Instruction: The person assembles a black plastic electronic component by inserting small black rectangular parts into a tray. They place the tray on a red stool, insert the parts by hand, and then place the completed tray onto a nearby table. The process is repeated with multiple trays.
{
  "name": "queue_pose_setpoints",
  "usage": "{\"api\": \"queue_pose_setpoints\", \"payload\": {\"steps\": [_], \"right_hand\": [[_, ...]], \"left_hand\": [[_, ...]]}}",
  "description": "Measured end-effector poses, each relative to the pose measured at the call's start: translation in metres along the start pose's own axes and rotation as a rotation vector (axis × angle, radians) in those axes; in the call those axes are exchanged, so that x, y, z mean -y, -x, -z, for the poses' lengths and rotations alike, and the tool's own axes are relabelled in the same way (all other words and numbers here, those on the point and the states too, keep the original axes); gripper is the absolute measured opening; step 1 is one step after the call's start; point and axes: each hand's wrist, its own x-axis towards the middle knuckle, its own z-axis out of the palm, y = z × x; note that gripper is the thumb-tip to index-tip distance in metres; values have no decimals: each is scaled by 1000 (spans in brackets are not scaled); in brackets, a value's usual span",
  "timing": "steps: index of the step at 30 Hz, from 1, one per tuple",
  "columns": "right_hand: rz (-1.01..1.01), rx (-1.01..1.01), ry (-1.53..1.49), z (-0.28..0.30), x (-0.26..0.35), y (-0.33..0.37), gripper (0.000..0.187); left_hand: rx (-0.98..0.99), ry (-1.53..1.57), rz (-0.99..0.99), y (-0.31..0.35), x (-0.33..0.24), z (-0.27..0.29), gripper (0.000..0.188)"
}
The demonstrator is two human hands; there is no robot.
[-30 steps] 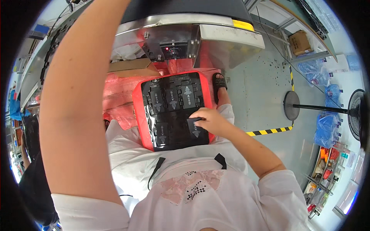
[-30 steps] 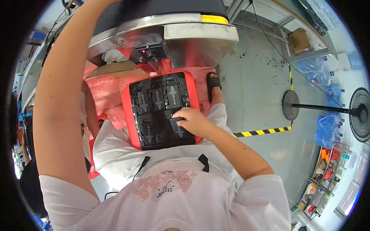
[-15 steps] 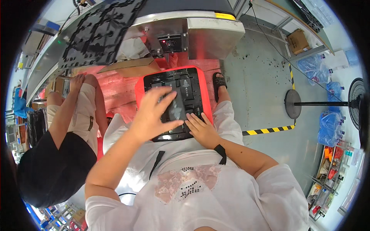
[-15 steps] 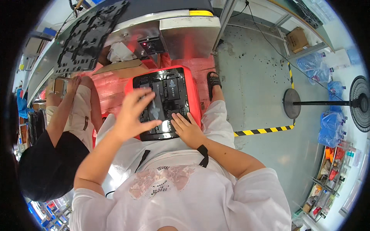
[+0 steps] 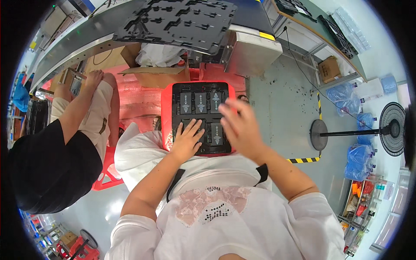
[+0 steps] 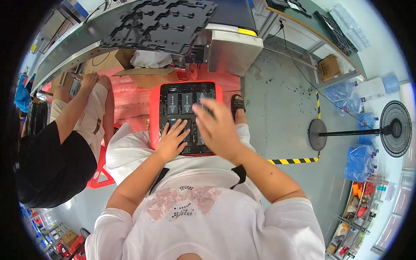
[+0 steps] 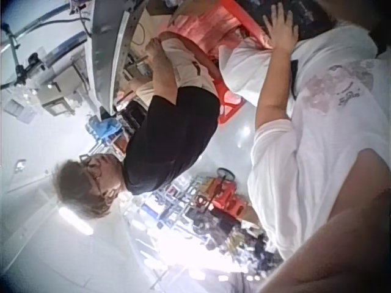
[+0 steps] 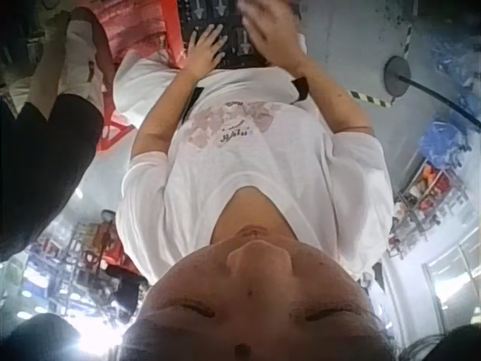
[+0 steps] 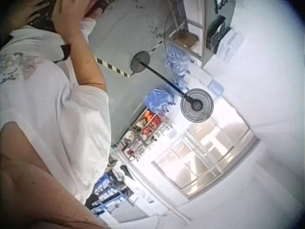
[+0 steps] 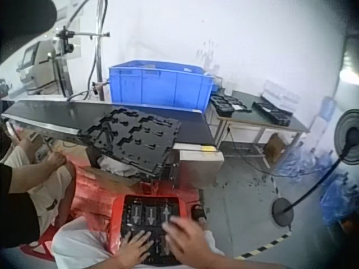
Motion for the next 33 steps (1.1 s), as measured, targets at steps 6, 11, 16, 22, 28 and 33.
{"api": "queue_pose_setpoints", "payload": {"steps": [6,11,16,22,28,33], "right_hand": [[185,-274,207,61,-9,-111,47],[213,148,508,55,-36,-142,74],[211,195,432,34,-12,-128,42],[282,313,163,4,82,-72,52],[256,87,-116,0,78,-27,42],[-420,-35,-316,-16,46,36,42]], "left_hand": [[67,197,-49,12,13,-8,40],[-123,60,15,5,3,4,40],[-512,635,314,-11,9,39,36],[-722,1915,223,-23,-23,164,38],[-871,1618,434,33,9,156,35],[-742,1627,665,89,22,101,36]]}}
